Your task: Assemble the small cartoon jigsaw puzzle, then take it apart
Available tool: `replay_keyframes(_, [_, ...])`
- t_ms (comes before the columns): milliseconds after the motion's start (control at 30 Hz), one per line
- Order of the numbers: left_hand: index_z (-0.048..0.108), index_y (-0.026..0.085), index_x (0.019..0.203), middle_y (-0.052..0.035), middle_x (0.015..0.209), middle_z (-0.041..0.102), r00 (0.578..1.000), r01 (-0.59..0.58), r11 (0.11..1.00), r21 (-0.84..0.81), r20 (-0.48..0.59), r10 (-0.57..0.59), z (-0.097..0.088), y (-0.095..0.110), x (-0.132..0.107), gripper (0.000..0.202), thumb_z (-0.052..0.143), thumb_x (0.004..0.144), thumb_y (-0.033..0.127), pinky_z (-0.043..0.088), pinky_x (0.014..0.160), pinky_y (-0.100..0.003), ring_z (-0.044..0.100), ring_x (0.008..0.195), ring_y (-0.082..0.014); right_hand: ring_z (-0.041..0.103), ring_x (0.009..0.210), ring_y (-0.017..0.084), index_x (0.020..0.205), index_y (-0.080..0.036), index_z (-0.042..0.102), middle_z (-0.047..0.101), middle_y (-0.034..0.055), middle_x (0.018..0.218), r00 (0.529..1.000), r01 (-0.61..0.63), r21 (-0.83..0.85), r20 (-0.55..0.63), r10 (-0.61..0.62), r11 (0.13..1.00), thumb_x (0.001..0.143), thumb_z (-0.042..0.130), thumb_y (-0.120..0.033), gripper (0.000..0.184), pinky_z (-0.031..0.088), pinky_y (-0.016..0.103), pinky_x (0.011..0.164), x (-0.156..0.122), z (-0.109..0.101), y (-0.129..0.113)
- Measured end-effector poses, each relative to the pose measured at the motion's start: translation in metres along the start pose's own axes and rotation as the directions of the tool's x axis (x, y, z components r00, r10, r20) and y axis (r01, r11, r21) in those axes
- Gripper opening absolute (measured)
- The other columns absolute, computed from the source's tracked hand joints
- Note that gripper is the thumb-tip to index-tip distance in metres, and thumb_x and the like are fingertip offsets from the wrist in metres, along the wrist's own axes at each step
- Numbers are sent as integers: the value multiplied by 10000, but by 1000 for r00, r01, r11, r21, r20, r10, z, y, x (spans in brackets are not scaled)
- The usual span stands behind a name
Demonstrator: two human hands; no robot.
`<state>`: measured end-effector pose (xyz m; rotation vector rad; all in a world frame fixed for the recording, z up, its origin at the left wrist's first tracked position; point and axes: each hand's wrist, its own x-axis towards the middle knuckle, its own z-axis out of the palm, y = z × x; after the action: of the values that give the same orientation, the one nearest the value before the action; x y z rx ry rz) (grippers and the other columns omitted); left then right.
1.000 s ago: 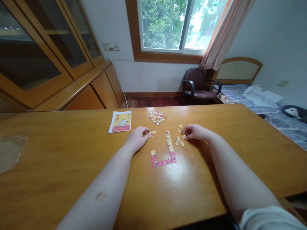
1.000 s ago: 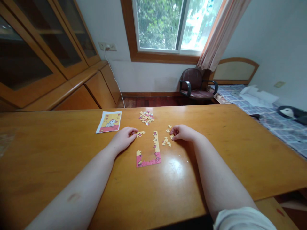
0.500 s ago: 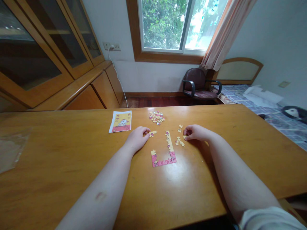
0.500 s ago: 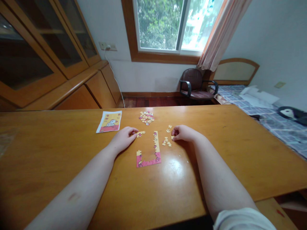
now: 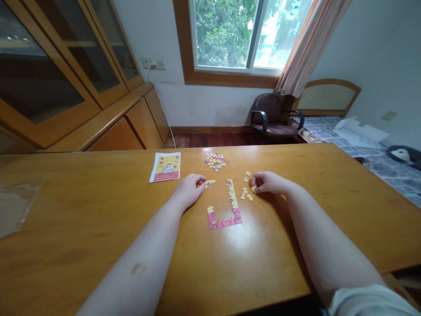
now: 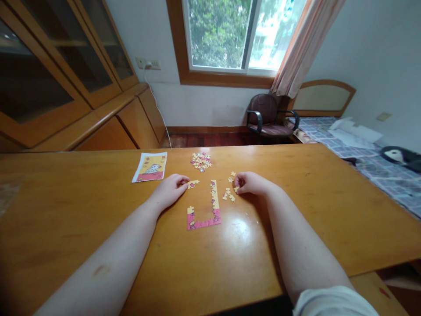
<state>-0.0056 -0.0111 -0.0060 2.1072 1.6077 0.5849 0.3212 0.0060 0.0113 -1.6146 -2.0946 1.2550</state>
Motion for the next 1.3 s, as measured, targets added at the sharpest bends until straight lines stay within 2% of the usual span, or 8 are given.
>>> replay_keyframes(267, [673, 202, 960, -55, 949, 644, 999, -23, 999, -49, -47, 21, 2, -4, 2, 262, 491, 818, 325, 462, 811, -328, 588, 892, -203, 549, 641, 137, 808, -169, 684, 650, 28, 732, 986, 66, 183, -162, -37, 981, 595, 748, -490, 391, 426, 273, 614, 4, 18, -14])
replay_keyframes(400, [671, 206, 873, -42, 905, 648, 995, -81, 992, -100, -67, 74, -2, 1, 0, 239, 481, 839, 346, 459, 777, -314, 582, 850, -189, 560, 663, 151, 893, -193, 733, 686, 40, 770, 979, 115, 171, -187, -82, 978, 698, 695, -449, 324, 429, 275, 610, 7, 44, -51])
replay_keyframes(567, [655, 199, 807, -34, 854, 643, 988, -150, 978, -144, -69, 141, -3, 5, -1, 262, 472, 858, 380, 447, 752, -298, 573, 818, -177, 562, 654, 134, 866, -214, 697, 667, 3, 757, 957, 173, 124, -255, -138, 977, 687, 741, -347, 228, 420, 265, 626, 31, 86, -83])
replay_keyframes(733, [659, 200, 808, -29, 839, 638, 992, -114, 987, -113, -64, 107, -2, 3, 0, 225, 497, 841, 353, 433, 716, -296, 566, 788, -173, 539, 641, 122, 762, -207, 576, 631, -12, 728, 910, 252, 186, -379, -167, 950, 701, 723, -434, 278, 407, 251, 619, 53, 106, -82])
replay_keyframes(1000, [631, 187, 767, -30, 809, 624, 991, -132, 981, -144, -34, 129, -1, 5, 0, 244, 462, 856, 341, 431, 707, -292, 561, 778, -170, 493, 585, 106, 762, -217, 598, 600, -35, 670, 899, 239, -21, -372, -230, 971, 742, 697, -404, 212, 380, 235, 596, 47, 103, -80])
replay_keyframes(1067, [620, 185, 760, -28, 791, 614, 992, -121, 983, -138, -42, 116, -1, 5, 1, 243, 455, 854, 337, 425, 699, -291, 556, 766, -169, 515, 615, 113, 795, -217, 633, 623, -21, 719, 866, 304, -142, -370, -335, 942, 751, 698, -352, 156, 396, 235, 612, 43, 100, -81])
replay_keyframes(1200, [604, 184, 739, -23, 772, 608, 992, -122, 981, -148, -45, 116, 0, 4, 1, 238, 453, 849, 331, 415, 691, -289, 551, 755, -169, 611, 845, 133, 845, -212, 675, 679, 27, 993, 725, 507, -317, -347, -595, 802, 790, 643, -186, 68, 451, 235, 757, 38, 98, -79])
replay_keyframes(1300, [603, 186, 730, -21, 775, 611, 992, -124, 980, -158, -38, 119, -1, 5, 1, 231, 458, 844, 326, 416, 695, -289, 556, 762, -169, 638, 883, 132, 871, -221, 691, 699, 23, 981, 714, 511, -367, -322, -621, 777, 821, 616, -180, 99, 462, 227, 806, 39, 101, -77])
